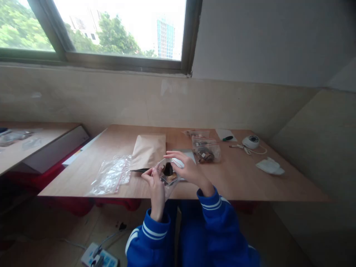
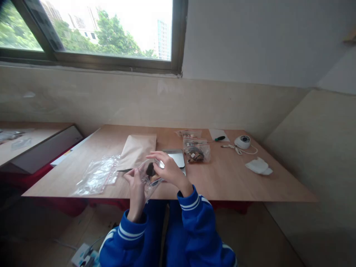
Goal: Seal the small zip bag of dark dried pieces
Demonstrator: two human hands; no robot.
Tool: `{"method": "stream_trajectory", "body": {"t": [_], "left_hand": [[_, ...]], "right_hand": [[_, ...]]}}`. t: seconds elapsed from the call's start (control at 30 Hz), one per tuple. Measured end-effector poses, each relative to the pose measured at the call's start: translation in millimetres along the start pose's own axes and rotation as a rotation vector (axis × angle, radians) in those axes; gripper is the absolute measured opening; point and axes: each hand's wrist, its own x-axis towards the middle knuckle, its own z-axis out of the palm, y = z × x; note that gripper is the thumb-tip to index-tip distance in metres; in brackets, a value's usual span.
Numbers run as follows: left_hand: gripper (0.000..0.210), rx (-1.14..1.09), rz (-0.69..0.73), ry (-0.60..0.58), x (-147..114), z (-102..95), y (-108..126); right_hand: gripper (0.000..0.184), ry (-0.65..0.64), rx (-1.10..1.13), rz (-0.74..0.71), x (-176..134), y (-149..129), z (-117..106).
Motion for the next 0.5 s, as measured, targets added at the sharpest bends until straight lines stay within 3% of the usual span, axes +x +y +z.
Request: {"method": "stream_trajectory", "body": {"t": [0.23,0.37,0.5], "left_hand": [[0.024,-0.120,-0.024,-0.060,1.0,-3.8,-0.4],[0.030,-0.142,-0.097,-0.266,3.8,-11.0,8.5],[0.031,-0.102,-0.084,-0.448,10.4,-14.1,21.1]], "right_hand": [[0.030,0.200,0.114,0.121,-19.0,31.6,-8.6],[0.034,0.133,0.212,0.213,-34.4,43.8,-4.3],[0.030,0.104,0.197,0.158,-43.9,37.3,3.0]]}}
